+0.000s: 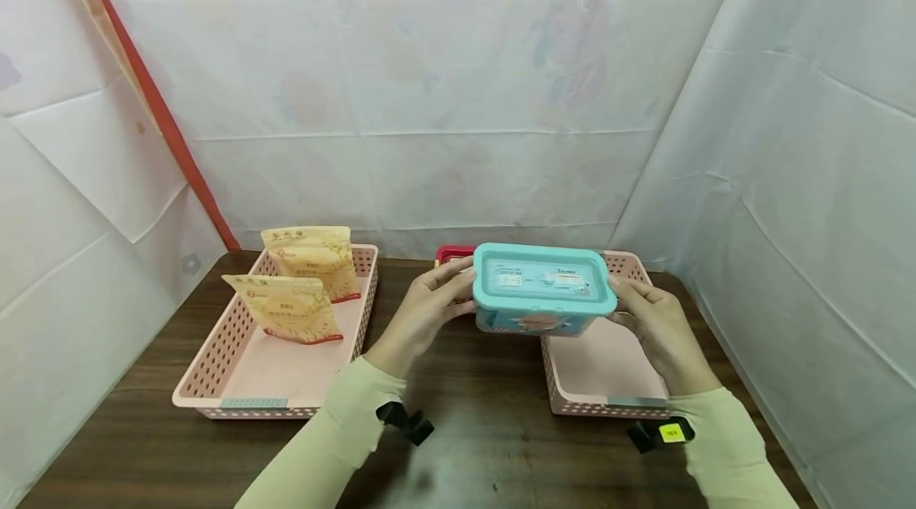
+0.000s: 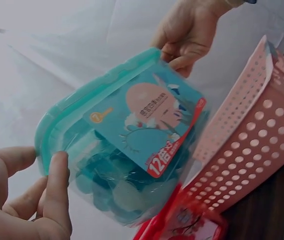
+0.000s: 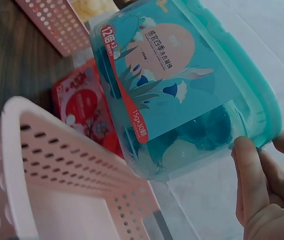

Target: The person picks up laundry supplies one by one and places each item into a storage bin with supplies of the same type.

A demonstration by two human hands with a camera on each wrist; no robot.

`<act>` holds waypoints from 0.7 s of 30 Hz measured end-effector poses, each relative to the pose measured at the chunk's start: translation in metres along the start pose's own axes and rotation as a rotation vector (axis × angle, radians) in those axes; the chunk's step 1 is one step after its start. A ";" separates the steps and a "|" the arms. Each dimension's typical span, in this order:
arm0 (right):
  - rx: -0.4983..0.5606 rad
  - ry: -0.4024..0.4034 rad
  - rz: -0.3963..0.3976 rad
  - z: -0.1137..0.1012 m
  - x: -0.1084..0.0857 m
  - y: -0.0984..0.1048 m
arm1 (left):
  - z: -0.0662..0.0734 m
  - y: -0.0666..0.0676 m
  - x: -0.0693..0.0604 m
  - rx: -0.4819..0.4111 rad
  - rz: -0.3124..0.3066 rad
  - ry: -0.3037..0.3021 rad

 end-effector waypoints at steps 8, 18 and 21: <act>0.039 0.031 0.030 -0.003 -0.006 0.024 | -0.008 -0.020 0.015 -0.014 -0.020 0.006; 0.063 0.003 0.077 0.000 -0.015 0.045 | -0.018 -0.037 0.025 -0.046 -0.045 0.025; 0.072 -0.003 0.103 0.000 -0.018 0.051 | -0.023 -0.040 0.028 -0.063 -0.043 0.034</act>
Point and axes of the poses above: each hand's wrist, its own x-axis towards the middle knuckle, its own y-axis out of the back of the hand, z = x × y, the point moved 10 cm from there along x, towards the middle knuckle, and after that the axes turned 11 degrees about -z, right-handed, at the moved point
